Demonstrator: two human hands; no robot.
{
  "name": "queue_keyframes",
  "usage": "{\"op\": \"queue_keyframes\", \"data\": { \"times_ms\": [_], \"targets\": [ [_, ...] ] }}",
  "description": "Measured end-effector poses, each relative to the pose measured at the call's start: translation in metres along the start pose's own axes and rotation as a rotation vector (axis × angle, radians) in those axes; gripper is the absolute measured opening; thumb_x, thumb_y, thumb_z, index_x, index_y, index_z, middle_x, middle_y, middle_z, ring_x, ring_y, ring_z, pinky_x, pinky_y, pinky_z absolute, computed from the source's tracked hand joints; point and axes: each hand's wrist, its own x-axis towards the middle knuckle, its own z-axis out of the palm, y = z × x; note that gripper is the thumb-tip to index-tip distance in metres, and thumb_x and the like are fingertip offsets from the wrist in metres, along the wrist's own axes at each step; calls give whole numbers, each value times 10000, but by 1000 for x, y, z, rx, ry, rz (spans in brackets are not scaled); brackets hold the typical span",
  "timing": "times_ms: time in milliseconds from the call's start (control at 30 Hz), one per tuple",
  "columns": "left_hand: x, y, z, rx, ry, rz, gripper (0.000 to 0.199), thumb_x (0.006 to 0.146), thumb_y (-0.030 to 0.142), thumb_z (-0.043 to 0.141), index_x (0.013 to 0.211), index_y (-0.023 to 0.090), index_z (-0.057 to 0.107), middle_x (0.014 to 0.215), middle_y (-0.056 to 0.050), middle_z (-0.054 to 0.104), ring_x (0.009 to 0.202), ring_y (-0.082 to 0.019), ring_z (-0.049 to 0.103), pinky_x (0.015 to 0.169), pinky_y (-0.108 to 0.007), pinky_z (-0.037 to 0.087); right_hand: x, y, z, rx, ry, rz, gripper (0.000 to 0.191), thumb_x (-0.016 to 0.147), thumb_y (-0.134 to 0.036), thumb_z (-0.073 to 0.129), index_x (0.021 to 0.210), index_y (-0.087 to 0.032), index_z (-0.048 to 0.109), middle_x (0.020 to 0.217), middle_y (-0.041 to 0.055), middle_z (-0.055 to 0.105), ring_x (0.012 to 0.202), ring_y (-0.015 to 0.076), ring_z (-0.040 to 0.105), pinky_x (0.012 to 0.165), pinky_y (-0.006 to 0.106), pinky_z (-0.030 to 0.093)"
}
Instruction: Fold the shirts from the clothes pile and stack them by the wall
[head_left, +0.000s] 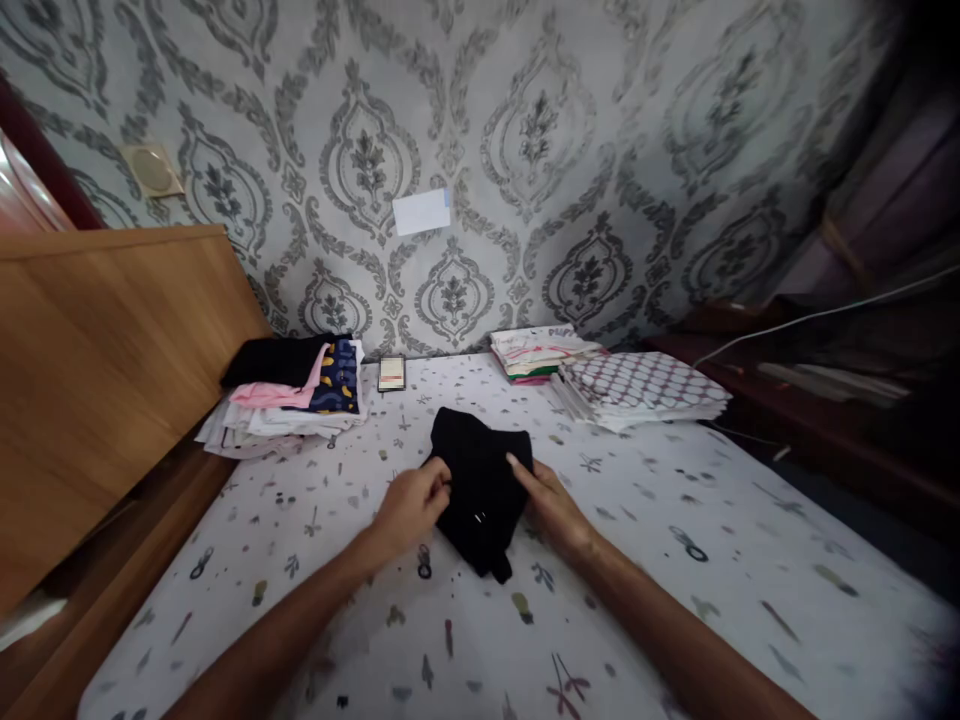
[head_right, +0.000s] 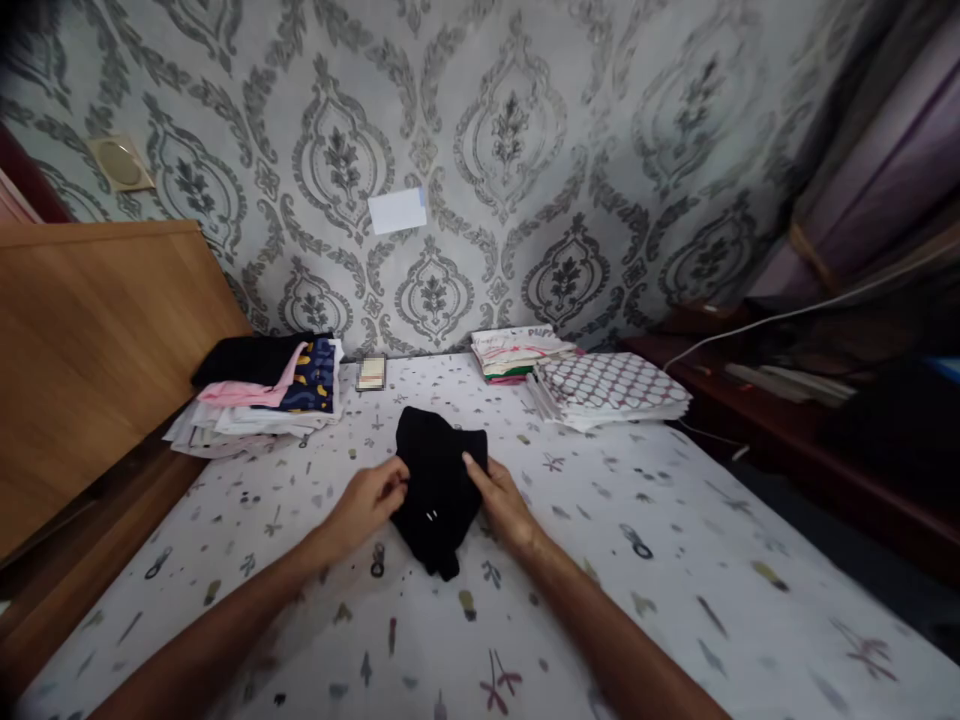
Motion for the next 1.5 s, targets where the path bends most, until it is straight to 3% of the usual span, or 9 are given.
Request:
{"op": "queue_keyframes", "data": {
  "times_ms": [267, 533, 733, 833, 1000, 1133, 1267, 1367, 1500],
  "targets": [
    [4, -32, -75, -465, 400, -214, 280, 652, 400, 641, 827, 219, 519, 565, 83, 478, 460, -79, 418, 433, -184, 233, 24, 10, -43, -111, 263, 57, 380, 664, -470, 743, 904, -185, 665, 820, 59, 712, 795, 243, 669, 778, 398, 542],
    [5, -59, -69, -583, 498, -291, 273, 592, 359, 691, 753, 211, 527, 669, 67, 517, 590, -91, 491, 518, -182, 356, 0, 10, -16, -974, 240, -637, 315, 900, -318, 534, 1173, -201, 638, 1248, 159, 573, 1195, 293, 540, 1025, 494, 448],
    [-10, -26, -54, -662, 87, -230, 315, 683, 412, 743, 825, 223, 536, 606, 76, 491, 505, -86, 432, 481, -192, 317, -17, 4, 57, -1314, -327, -803, 781, 812, -115, 620, 1525, -218, 319, 1553, 197, 329, 1436, 342, 297, 1111, 546, 318],
    [-17, -10, -56, -599, -105, -77, 291, 732, 435, 736, 802, 195, 586, 695, 19, 563, 625, -120, 518, 596, -231, 408, -8, -11, 77, -1342, -410, -689, 747, 804, -43, 539, 1508, -205, 346, 1351, 165, 571, 1253, 277, 522, 1005, 432, 425],
    [-15, -12, -66, -632, 142, 23, 315, 732, 415, 701, 963, 223, 607, 1010, -51, 658, 939, -225, 621, 786, -322, 489, 5, -58, 93, -1080, -277, -594, 260, 814, -98, 511, 977, -206, 682, 844, 21, 701, 793, 173, 640, 709, 238, 452],
    [-15, -34, -44, -596, -173, -19, 648, 622, 335, 820, 1216, 236, 584, 1181, -72, 653, 1104, -282, 589, 905, -387, 480, 9, -101, 112, -687, -108, -672, 133, 785, -165, 499, 719, -173, 614, 619, -40, 562, 613, 124, 542, 568, 203, 381],
    [-17, -43, -20, -655, -256, -53, 454, 657, 351, 803, 1061, 198, 667, 991, -49, 687, 954, -245, 615, 839, -359, 475, 10, -141, 118, -518, -2, -809, 160, 778, -202, 481, 662, -172, 587, 598, -42, 515, 597, 118, 512, 567, 219, 398],
    [-21, -36, -26, -676, -333, -102, 249, 696, 364, 771, 842, 181, 686, 749, 3, 618, 731, -158, 558, 700, -281, 433, 5, -165, 108, -503, 114, -886, 150, 792, -251, 529, 677, -183, 599, 611, -34, 544, 639, 137, 552, 612, 251, 448],
    [-33, -13, -36, -823, -477, -61, 436, 745, 446, 736, 1121, 239, 659, 1072, -27, 627, 922, -182, 570, 756, -272, 435, -6, -175, 88, -536, 246, -891, 146, 804, -285, 588, 691, -197, 617, 605, -31, 569, 644, 152, 583, 604, 264, 473]
  ]
}}
